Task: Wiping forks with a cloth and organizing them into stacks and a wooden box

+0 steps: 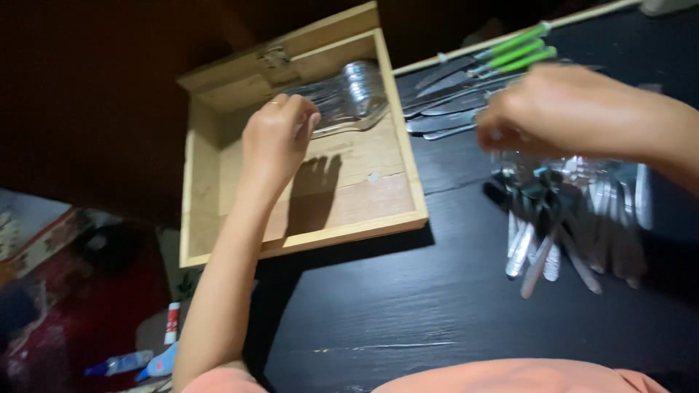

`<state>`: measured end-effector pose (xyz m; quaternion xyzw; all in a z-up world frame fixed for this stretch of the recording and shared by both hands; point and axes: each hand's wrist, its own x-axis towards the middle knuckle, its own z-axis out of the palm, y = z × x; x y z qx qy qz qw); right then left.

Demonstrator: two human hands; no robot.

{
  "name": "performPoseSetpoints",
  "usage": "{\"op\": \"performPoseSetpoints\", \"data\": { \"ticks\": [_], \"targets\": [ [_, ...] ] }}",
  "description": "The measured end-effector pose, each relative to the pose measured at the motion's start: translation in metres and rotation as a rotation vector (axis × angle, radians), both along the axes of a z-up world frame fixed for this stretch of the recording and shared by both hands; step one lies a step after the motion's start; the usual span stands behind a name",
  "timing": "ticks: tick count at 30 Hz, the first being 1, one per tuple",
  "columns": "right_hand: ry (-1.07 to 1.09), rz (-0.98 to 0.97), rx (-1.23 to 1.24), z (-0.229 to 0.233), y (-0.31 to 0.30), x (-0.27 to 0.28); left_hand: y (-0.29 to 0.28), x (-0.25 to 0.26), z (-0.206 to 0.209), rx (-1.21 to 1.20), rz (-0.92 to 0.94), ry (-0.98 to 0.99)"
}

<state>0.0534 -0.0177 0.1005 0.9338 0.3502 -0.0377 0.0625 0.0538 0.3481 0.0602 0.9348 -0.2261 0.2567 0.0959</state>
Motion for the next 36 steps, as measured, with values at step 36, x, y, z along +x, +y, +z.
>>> {"op": "performPoseSetpoints", "data": {
  "ticks": [36],
  "targets": [
    [-0.256, 0.212, 0.689, 0.041, -0.014, -0.04, -0.095, -0.085, 0.031, -1.082, -0.551, 1.202]
  ]
}}
